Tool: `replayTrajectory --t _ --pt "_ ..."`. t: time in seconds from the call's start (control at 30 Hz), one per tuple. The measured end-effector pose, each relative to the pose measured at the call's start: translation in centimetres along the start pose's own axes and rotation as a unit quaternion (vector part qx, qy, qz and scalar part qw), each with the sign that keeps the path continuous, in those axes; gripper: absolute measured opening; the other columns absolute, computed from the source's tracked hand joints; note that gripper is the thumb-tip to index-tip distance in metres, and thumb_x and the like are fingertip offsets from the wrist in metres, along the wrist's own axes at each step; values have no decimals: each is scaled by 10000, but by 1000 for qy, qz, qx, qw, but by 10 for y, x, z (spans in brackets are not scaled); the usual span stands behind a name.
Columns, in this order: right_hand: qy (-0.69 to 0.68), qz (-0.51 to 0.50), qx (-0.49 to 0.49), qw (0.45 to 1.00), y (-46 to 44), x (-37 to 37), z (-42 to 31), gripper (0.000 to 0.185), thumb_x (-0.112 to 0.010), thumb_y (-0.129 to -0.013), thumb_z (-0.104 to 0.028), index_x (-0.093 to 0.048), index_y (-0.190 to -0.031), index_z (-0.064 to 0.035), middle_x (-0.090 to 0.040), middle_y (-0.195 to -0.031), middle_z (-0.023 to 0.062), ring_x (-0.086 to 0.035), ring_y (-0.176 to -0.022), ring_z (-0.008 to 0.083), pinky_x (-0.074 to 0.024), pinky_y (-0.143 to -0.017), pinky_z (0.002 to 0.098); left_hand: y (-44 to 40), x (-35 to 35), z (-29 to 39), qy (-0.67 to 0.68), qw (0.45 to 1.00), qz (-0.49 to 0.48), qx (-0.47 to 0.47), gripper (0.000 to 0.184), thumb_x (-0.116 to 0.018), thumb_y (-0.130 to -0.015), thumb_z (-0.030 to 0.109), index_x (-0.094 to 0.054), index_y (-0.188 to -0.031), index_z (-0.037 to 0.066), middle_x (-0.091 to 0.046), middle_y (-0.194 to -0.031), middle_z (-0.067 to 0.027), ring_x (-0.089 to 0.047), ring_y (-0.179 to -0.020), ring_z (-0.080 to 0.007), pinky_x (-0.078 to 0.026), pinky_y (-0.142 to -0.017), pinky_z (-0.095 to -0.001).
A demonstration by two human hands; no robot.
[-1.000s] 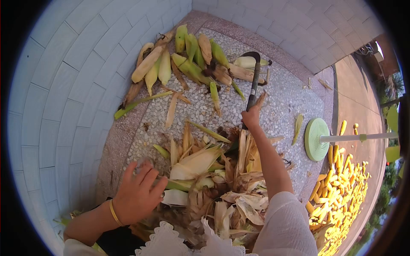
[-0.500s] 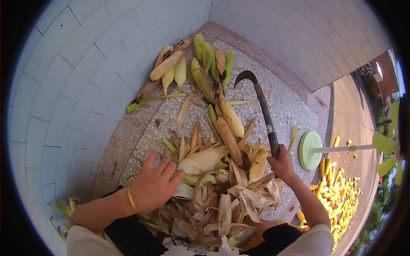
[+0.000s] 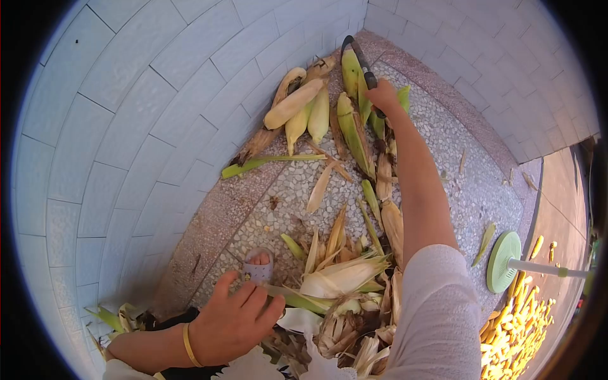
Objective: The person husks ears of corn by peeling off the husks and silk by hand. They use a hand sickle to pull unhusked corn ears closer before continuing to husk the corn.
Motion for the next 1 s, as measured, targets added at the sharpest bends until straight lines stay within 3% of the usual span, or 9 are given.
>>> replayTrajectory --t 0.1,0.17,0.3,0.4,0.47,0.5,0.63,0.83,1.0 --pt "158 49 15 986 35 28 41 353 -585 -771 -223 -543 -1011 33 -628 -910 286 -601 -924 436 -480 -789 480 3 -2 0 5 1000 3 -2 424 -630 -755 255 -542 -1104 31 -540 -909 -99 -539 -893 -236 -351 -875 -493" --pt "202 40 -10 978 70 55 71 378 -581 -797 -247 -494 -1041 27 -623 -928 286 -597 -917 445 -476 -788 490 5 -1 2 17 1000 1 -5 437 -648 -747 261 -540 -1104 33 -539 -898 -94 -539 -881 -231 -350 -870 -488" --pt "120 78 -47 989 157 106 125 321 -590 -815 -217 -488 -1002 23 -619 -897 294 -600 -855 460 -470 -738 504 7 5 3 35 999 -5 -7 522 -716 -695 300 -525 -1109 45 -524 -901 -78 -539 -886 -220 -348 -863 -470" --pt "84 81 -36 993 214 144 108 329 -595 -815 -205 -473 -1011 29 -613 -867 301 -597 -822 468 -465 -711 508 7 8 4 23 1000 -12 -10 579 -747 -663 330 -513 -1114 52 -518 -925 -75 -540 -917 -221 -347 -866 -466" --pt "82 82 -9 993 196 145 98 345 -600 -808 -209 -465 -1015 31 -616 -831 291 -597 -805 467 -463 -701 511 1 7 13 27 999 -18 -15 575 -749 -663 330 -515 -1109 53 -517 -922 -75 -538 -918 -221 -345 -870 -466" --pt "164 119 36 979 169 139 99 336 -586 -806 -213 -469 -1006 30 -619 -811 288 -599 -790 464 -462 -705 519 -3 8 18 35 999 -11 -22 546 -742 -679 305 -525 -1107 43 -522 -899 -76 -538 -893 -218 -340 -874 -461" --pt "220 71 -35 972 116 107 91 303 -527 -798 -146 -459 -1008 62 -621 -909 307 -608 -864 467 -480 -771 526 -5 1 28 31 999 -17 -16 513 -733 -702 265 -530 -1111 31 -530 -877 -77 -539 -865 -221 -332 -882 -454" --pt "201 35 -85 975 215 99 134 324 -502 -794 -99 -382 -1051 57 -610 -914 325 -600 -892 467 -473 -780 522 10 -2 46 22 999 -25 -24 584 -752 -678 297 -505 -1145 48 -536 -943 -95 -543 -914 -240 -331 -893 -479" --pt "88 95 -122 984 333 87 141 361 -549 -778 -129 -397 -1030 79 -580 -900 332 -566 -898 478 -443 -806 517 22 0 72 12 998 40 -49 496 -713 -730 245 -520 -1131 26 -541 -883 -92 -538 -903 -250 -328 -889 -462"
Point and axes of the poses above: each hand's wrist, its own y-axis away from the middle knuckle, its own x-axis out of the back of the hand, z = x × y, the point moved 5 cm from there along -y, towards the middle knuckle
